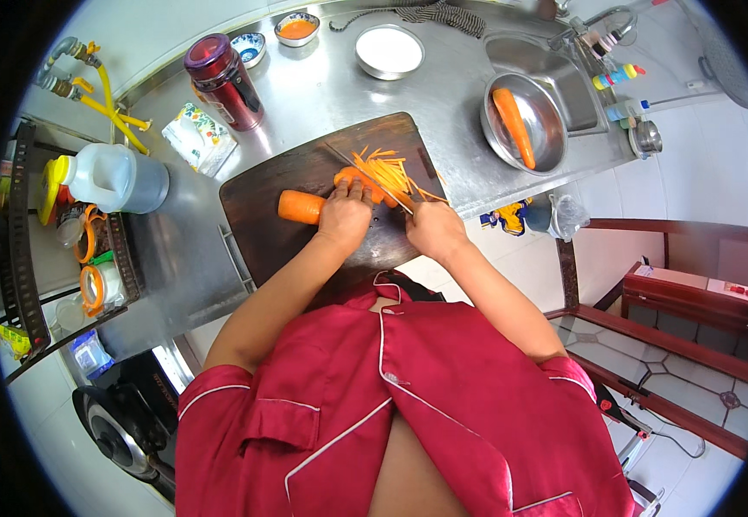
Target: The person slices a carrot into thin strips using a knife on a wooden cutting board, then transfers the strips into a metal bowl. The person then retrieves a pink mandoline slicer, rinses it under the tap, and begins slicing another carrot with the mandoline.
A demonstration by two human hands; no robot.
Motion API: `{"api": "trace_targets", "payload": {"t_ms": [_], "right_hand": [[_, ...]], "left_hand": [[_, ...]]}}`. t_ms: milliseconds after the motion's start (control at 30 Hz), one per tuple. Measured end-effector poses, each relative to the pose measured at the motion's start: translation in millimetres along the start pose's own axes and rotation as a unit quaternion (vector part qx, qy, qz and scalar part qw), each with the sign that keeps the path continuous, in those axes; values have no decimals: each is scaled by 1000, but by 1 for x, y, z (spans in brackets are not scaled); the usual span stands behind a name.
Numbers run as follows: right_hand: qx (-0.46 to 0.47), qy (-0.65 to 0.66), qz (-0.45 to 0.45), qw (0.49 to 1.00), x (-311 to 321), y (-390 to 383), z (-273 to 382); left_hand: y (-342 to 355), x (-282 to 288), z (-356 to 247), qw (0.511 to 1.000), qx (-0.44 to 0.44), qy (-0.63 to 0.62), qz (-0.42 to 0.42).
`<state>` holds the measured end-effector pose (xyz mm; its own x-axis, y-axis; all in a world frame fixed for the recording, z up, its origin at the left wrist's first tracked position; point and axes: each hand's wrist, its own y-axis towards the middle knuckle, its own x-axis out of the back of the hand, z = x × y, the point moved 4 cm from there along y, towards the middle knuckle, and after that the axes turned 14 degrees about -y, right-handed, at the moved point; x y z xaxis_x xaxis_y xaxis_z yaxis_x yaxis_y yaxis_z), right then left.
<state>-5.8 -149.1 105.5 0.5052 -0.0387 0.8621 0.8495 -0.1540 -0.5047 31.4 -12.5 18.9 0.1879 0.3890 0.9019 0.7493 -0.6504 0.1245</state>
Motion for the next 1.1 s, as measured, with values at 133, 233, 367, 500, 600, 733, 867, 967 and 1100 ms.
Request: {"api": "trace_targets", "payload": {"t_ms": [133, 233, 367, 500, 600, 733, 867, 967, 1100], "right_hand": [[9, -23, 9, 1000, -1, -4, -1], [6, -28, 9, 1000, -7, -4, -3], [2, -33, 60, 998, 2, -6, 2], [-1, -42, 82, 996, 4, -3, 4], [-12, -37, 88, 995, -4, 6, 5], [9, -11, 65, 998, -4, 20, 16], [26, 10, 8, 1000, -12, 24, 15], [23, 22, -30, 999, -13, 17, 4], [11, 6, -29, 1000, -10, 6, -1]], "left_hand": [[1, 1, 1, 1000, 0, -5, -7], [2, 3, -2, 1000, -6, 2, -16], [0, 3, -2, 1000, -7, 12, -11], [-1, 0, -1, 1000, -6, 11, -9], [0, -2, 1, 1000, -8, 9, 10], [0, 0, -1, 1000, -7, 3, -5], [1, 4, 0, 1000, 2, 2, 11], [-1, 4, -2, 1000, -16, -2, -21], [0, 1, 0, 1000, -9, -3, -15]]}}
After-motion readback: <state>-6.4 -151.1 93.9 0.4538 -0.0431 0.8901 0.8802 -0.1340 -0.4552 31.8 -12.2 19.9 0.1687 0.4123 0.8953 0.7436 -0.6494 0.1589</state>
